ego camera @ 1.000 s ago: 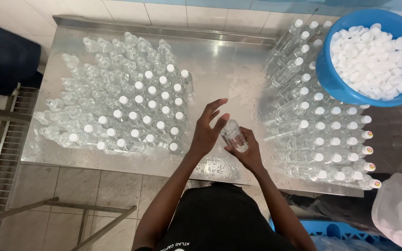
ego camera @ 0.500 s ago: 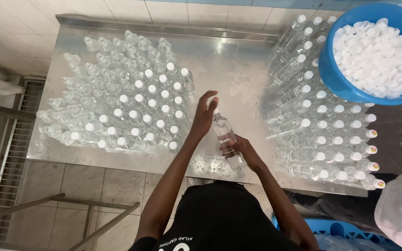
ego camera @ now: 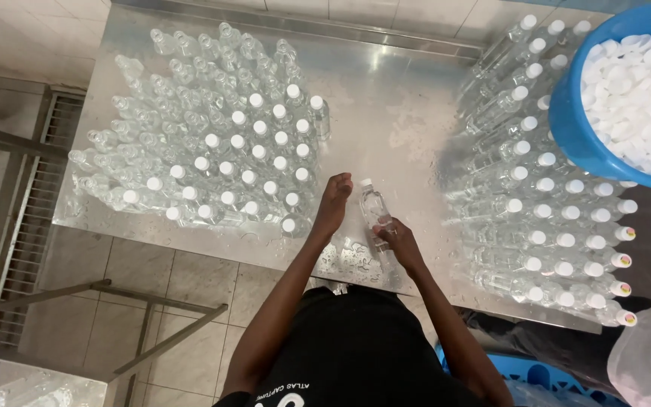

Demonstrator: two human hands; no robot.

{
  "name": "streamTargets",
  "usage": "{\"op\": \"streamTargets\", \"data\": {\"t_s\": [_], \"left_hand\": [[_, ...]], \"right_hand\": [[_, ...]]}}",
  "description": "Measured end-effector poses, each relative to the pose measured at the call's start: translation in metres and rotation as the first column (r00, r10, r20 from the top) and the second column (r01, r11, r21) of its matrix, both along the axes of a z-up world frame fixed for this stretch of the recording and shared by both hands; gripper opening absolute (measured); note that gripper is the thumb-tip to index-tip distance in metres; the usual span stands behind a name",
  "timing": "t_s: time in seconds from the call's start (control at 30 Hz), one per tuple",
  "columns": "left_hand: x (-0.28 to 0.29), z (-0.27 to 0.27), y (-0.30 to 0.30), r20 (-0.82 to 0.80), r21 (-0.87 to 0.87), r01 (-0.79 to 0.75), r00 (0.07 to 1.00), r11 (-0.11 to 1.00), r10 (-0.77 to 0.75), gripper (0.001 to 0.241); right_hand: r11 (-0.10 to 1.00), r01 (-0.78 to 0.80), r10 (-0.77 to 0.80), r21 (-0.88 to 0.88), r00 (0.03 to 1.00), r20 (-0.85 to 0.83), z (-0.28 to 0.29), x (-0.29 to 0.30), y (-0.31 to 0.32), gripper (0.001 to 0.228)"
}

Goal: Manually placing plastic caps onto water bottles arranged on a production table.

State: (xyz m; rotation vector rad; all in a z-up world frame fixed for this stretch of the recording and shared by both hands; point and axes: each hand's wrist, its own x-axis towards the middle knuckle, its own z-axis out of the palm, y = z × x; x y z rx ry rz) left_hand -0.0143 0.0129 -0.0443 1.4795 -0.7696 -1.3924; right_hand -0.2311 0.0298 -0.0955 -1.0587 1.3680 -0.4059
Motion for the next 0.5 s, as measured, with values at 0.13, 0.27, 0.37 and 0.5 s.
{"op": "streamTargets", "data": {"t_s": [0.13, 0.27, 0.37, 0.5], "left_hand": [[-0.008, 0.008, -0.023, -0.038, -0.158, -0.02, 0.999, 0.987, 0.014, 0.052], [-0.018, 0.042, -0.043, -0.229, -0.365, -0.009, 0.97, 0.931, -0.08, 0.034], [-0.011, 0.064, -0.043, -0.307, -0.428, 0.053, 0.93, 0.902, -0.2, 0.034], [-0.003, 0.089, -0.039, -0.35, -0.583, 0.147, 0.842, 0.799, -0.41, 0.038]], "right_hand": [[0.987, -0.064, 0.057, -0.147, 0.997, -0.051, 0.064, 0.013, 0.006, 0.093], [0.966, -0.103, 0.087, -0.237, 0.993, -0.078, 0.102, 0.023, 0.013, 0.097], [0.965, -0.124, 0.136, -0.233, 0.99, 0.033, 0.083, 0.012, 0.01, 0.075], [0.987, -0.142, 0.055, 0.074, 0.735, 0.675, 0.045, -0.003, 0.01, 0.076]]}}
